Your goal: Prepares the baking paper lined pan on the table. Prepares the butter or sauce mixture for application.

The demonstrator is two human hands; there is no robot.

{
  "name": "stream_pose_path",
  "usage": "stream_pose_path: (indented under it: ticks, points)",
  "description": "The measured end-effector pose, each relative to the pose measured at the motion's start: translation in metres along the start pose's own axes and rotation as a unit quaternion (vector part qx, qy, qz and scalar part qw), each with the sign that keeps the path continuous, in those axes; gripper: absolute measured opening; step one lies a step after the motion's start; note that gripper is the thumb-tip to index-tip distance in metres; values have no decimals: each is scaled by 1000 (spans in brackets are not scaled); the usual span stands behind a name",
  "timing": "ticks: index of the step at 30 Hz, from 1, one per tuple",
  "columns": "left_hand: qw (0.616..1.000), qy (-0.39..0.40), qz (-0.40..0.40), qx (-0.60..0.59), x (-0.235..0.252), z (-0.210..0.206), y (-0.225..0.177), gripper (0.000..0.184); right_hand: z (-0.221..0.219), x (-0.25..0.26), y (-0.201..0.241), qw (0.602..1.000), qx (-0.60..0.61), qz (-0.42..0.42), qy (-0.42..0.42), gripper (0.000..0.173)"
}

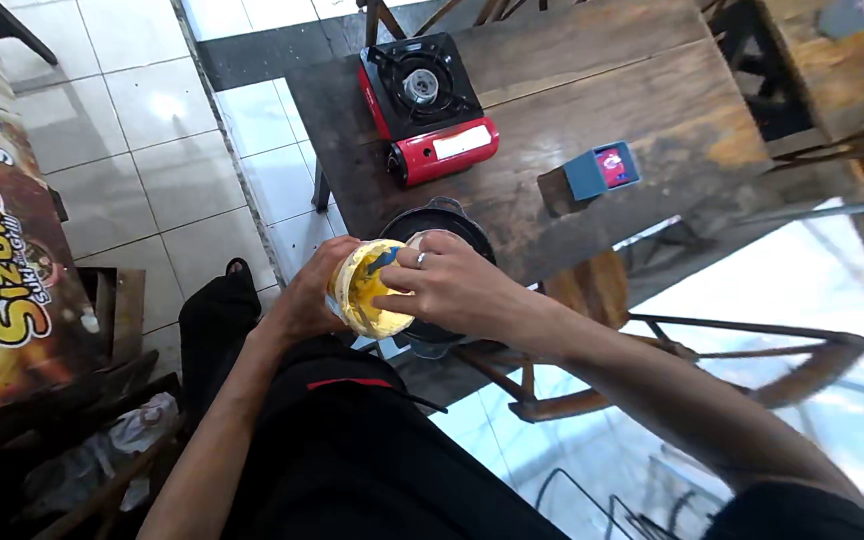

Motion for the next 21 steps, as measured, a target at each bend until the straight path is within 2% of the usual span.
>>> stream_pose_path:
  ticks: [5, 10, 12, 15, 21]
  points:
    - [998, 34, -29, -37, 0, -11, -8, 97, -20, 10, 15, 997, 22, 73, 4, 27]
    - [998, 46, -20, -40, -3, -16, -8, 93, -7, 4, 18, 994, 74, 86, -13, 29]
    - [998, 49, -13, -43, -4, -17, -5, 94, -2, 2, 17, 993, 96, 66, -8, 25]
    - [998, 45, -7, -33, -3, -17, -3, 97, -3, -2, 15, 994, 106, 13, -7, 42]
    - [999, 30, -9, -25, 5, -17, -6, 97, -8, -10, -1, 985, 153, -64, -42, 31]
Point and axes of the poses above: each hand's wrist, its own x-axis towards the middle knuckle, its own z-axis out of the back of the hand, y = z × x, the point moved 10 cm from there along x, towards the middle knuckle, and after that the axes turned 5 degrees about z, right-handed, at the moved point
